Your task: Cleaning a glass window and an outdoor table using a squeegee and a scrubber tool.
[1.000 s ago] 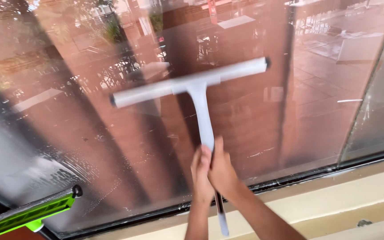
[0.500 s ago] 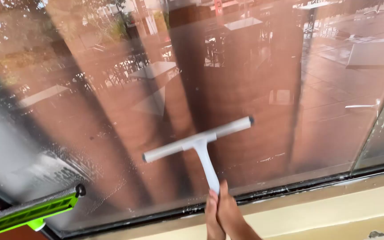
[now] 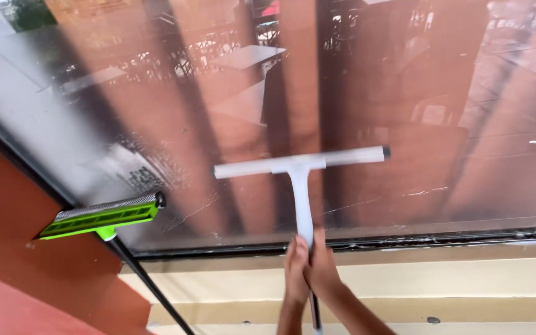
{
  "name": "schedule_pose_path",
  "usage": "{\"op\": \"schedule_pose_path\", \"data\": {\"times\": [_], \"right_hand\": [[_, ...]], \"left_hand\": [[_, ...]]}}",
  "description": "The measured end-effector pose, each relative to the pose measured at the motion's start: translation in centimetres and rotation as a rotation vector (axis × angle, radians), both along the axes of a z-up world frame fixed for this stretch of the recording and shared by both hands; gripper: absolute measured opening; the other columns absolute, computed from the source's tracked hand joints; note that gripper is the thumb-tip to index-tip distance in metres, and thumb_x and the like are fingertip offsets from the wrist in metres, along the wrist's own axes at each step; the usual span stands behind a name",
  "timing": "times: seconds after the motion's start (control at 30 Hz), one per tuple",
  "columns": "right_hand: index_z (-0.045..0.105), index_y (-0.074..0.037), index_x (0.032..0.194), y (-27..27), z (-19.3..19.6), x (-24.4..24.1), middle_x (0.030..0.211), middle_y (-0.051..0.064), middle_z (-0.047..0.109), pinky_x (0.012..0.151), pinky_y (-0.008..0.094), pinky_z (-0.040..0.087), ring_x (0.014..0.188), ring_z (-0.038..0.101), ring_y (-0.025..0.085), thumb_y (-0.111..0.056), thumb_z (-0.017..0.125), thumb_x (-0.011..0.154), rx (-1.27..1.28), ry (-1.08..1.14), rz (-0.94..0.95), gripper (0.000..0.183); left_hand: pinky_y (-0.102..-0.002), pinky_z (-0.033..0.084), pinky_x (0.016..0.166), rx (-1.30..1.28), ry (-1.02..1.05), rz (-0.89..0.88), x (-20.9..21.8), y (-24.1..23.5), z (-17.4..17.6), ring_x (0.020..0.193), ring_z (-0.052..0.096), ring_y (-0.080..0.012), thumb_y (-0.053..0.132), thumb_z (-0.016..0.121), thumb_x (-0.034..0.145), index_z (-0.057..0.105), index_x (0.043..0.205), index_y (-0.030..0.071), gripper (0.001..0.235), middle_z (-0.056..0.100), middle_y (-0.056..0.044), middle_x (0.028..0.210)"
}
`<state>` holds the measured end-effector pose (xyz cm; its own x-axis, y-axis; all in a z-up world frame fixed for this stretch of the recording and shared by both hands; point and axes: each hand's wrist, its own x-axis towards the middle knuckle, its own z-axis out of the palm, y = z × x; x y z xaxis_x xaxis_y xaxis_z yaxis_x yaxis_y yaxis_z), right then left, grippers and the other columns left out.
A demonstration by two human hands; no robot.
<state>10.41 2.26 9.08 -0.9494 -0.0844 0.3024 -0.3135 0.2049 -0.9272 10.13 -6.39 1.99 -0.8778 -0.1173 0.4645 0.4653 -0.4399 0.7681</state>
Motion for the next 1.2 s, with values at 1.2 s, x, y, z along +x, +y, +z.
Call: {"op": "schedule_pose_path", "data": {"times": [1.2], "right_hand": [[0.041,-0.009,0.128,-1.1,-11.4,1.0,0.073,0.024,0.070,0.058,0.051,0.055,0.069,0.074,0.043,-0.035,0.046,0.101,0.123,-0.212,-0.314,0.038]], "left_hand": [[-0.032,0.044,0.088,-0.067,-0.500,-0.252,3.5,0.5,-8.5,0.099,0.056,-0.0170,0.065,0.021,0.103,0.053,0.145,0.002,0.082,0.062,-0.006,0.111]]}}
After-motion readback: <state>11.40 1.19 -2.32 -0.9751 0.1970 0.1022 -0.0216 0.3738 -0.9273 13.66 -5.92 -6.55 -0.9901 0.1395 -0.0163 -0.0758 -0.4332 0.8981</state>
